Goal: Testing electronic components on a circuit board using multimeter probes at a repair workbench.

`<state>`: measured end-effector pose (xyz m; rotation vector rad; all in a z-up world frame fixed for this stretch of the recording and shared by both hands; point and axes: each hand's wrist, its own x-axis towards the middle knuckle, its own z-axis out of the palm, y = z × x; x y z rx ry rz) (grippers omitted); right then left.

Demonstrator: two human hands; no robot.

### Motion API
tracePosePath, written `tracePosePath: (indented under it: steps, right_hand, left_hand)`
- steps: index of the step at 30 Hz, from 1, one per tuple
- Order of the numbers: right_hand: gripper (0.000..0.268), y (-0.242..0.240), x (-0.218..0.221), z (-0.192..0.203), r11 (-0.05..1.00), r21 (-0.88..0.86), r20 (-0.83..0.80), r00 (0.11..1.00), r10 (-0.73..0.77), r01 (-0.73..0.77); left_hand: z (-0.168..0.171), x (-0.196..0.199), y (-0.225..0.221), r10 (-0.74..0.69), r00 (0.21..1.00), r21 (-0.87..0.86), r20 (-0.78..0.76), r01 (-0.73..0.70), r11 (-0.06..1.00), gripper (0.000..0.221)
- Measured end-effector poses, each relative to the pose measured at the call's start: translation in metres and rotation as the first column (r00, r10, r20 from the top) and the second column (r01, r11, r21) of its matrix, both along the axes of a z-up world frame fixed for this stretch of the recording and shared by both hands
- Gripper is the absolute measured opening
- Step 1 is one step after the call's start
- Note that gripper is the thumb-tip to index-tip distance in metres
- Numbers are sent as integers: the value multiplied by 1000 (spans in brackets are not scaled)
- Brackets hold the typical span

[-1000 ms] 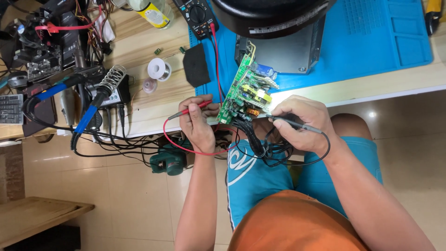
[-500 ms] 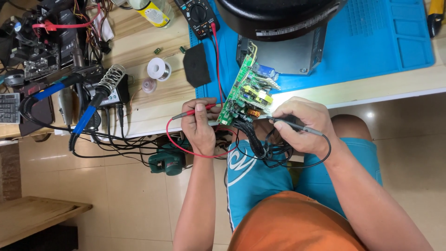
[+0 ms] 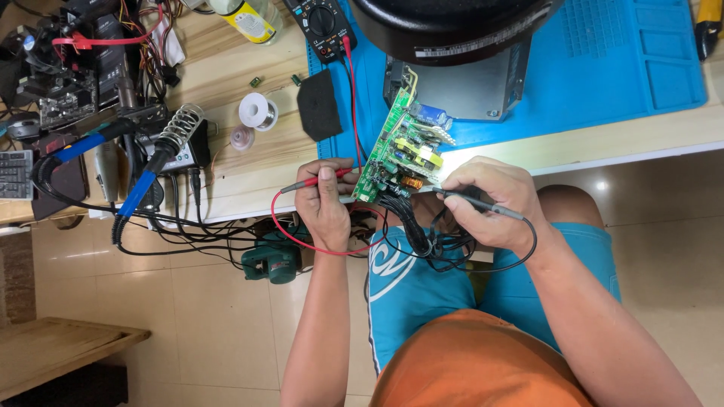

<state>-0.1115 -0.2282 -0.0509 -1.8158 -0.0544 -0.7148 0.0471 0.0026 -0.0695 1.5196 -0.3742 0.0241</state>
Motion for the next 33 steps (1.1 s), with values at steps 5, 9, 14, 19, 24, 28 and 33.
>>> tracePosePath:
  steps: [5,9,14,19,24,28,33]
  right_hand:
    - [9,0,-1,2,1000,4,-3,1000,5,-5]
    - [9,-1,0,-1,1000,-4,-1,1000,3,-3]
    - [9,-1,0,1,1000,8,6,1000,6,-6]
    - [8,-2,0,3,1000,17,32,999,13,-14]
    - [10,3,-1,3,989,148,90,996,-4,-10]
    - [24,14,-4,-8,945,327,165,983,-86,27]
    - [41,25,-5,10,972,189,148,975,-168,139]
  left_hand:
    - [1,-1,0,-7,1000,-4,4,7,1000,29]
    - [-3,-1,1,-15,1000,-29,-3,15,999,36]
    - [4,-3,2,-44,999,-84,-28,42,996,40]
    - [15,-20,4,-41,999,-81,15,42,996,38]
    - [21,-47,6,-73,995,69,71,68,995,35]
    - [14,-60,9,-121,940,27,-319,137,990,41]
    - [3,-66,14,-164,823,-37,-544,172,984,52]
